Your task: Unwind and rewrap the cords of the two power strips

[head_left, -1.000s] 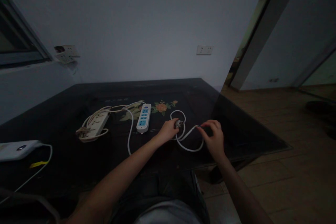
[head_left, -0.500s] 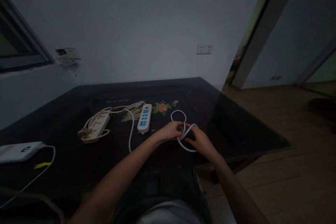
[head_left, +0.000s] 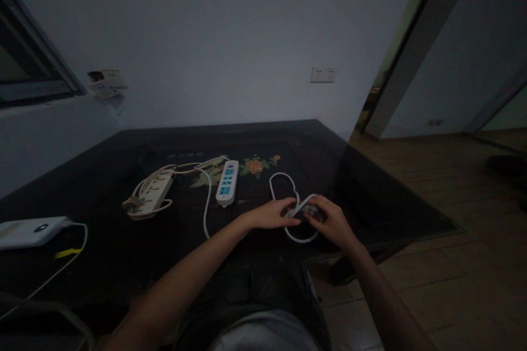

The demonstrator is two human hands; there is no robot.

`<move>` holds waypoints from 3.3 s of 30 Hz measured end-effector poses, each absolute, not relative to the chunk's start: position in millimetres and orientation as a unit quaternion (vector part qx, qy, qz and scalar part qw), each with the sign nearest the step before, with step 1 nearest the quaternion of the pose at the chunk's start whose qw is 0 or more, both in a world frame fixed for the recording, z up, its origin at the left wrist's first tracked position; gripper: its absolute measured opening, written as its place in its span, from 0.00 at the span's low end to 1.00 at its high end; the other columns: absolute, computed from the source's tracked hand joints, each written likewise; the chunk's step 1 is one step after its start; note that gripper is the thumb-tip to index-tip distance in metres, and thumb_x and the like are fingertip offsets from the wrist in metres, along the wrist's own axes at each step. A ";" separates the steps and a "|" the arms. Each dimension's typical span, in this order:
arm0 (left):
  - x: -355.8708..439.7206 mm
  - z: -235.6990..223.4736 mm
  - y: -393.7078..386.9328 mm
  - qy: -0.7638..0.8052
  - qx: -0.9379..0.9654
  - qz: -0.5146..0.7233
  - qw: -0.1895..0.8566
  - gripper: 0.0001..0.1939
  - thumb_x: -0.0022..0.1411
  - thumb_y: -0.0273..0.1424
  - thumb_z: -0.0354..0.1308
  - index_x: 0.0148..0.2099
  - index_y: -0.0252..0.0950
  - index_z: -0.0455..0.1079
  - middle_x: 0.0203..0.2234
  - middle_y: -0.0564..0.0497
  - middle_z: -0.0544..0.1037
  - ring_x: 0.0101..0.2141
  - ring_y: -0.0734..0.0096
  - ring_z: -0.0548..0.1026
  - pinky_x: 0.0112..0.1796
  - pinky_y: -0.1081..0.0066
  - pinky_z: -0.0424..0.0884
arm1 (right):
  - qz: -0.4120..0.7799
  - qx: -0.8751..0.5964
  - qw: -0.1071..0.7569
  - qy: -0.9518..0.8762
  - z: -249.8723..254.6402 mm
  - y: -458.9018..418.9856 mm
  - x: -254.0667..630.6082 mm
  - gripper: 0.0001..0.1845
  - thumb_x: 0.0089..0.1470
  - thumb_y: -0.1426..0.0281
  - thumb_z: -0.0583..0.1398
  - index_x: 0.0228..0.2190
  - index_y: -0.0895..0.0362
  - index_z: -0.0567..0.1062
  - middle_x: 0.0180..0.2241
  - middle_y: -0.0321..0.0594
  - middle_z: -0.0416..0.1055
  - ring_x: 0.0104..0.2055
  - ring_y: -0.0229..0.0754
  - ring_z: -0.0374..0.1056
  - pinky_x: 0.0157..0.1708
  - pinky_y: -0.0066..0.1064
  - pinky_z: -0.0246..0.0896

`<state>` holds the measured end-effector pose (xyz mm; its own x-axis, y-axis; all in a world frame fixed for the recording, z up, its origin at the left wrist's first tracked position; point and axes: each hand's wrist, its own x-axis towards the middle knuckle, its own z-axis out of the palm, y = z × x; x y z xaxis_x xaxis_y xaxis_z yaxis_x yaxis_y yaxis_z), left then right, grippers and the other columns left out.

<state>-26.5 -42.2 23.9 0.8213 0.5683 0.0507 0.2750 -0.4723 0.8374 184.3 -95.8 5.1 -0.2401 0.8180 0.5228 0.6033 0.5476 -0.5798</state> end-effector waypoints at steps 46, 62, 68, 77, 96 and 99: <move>-41.0 12.3 -64.2 0.229 0.920 0.178 0.262 0.12 0.60 0.31 0.57 0.47 0.34 0.72 0.44 0.42 0.75 0.47 0.63 0.72 0.50 0.66 0.64 | 0.606 -0.395 0.488 -0.488 22.5 -67.1 167.0 0.17 0.41 0.60 0.68 0.29 0.56 0.70 0.44 0.46 0.73 0.36 0.50 0.75 0.36 0.42 0.71; -203.9 16.5 19.5 0.646 0.683 0.336 0.062 0.16 0.59 0.28 0.53 0.49 0.31 0.67 0.41 0.43 0.75 0.43 0.62 0.73 0.47 0.64 0.68 | 0.445 -0.464 0.585 -0.495 4.4 -53.5 166.2 0.19 0.44 0.54 0.64 0.26 0.55 0.66 0.21 0.32 0.65 0.21 0.35 0.59 0.22 0.27 0.54; -163.4 9.4 9.6 0.652 0.725 0.208 0.075 0.34 0.58 0.45 0.55 0.61 0.32 0.56 0.55 0.35 0.66 0.54 0.49 0.66 0.51 0.58 0.62 | 0.346 -0.489 0.631 -0.493 8.1 -44.9 165.5 0.16 0.47 0.56 0.63 0.25 0.56 0.68 0.23 0.33 0.65 0.25 0.36 0.61 0.27 0.27 0.56; -155.4 2.9 6.9 0.630 0.750 0.177 0.094 0.40 0.50 0.34 0.59 0.64 0.31 0.53 0.55 0.36 0.67 0.53 0.51 0.68 0.51 0.61 0.65 | 0.303 -0.468 0.622 -0.550 16.7 -31.9 182.2 0.16 0.48 0.56 0.63 0.25 0.55 0.70 0.22 0.33 0.66 0.25 0.36 0.62 0.27 0.27 0.57; -177.0 14.7 -20.9 0.402 0.890 0.112 0.184 0.30 0.51 0.40 0.64 0.55 0.38 0.65 0.46 0.45 0.69 0.48 0.57 0.65 0.51 0.60 0.62 | 0.373 -0.449 0.544 -0.602 28.0 -4.7 168.8 0.17 0.46 0.55 0.63 0.26 0.55 0.69 0.18 0.28 0.58 0.16 0.31 0.53 0.14 0.24 0.49; -184.1 10.9 -19.5 0.372 0.897 0.140 0.194 0.30 0.53 0.42 0.62 0.56 0.39 0.63 0.48 0.45 0.68 0.50 0.58 0.64 0.52 0.61 0.60 | 0.359 -0.477 0.518 -0.613 26.6 -10.9 180.0 0.17 0.46 0.55 0.63 0.26 0.56 0.69 0.17 0.29 0.58 0.16 0.31 0.53 0.14 0.24 0.48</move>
<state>-184.1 -19.5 10.9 0.6841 0.7216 0.1065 0.6127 -0.6477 0.4529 180.0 -10.9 26.6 -0.0096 0.9563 0.2922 0.2120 0.2875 -0.9340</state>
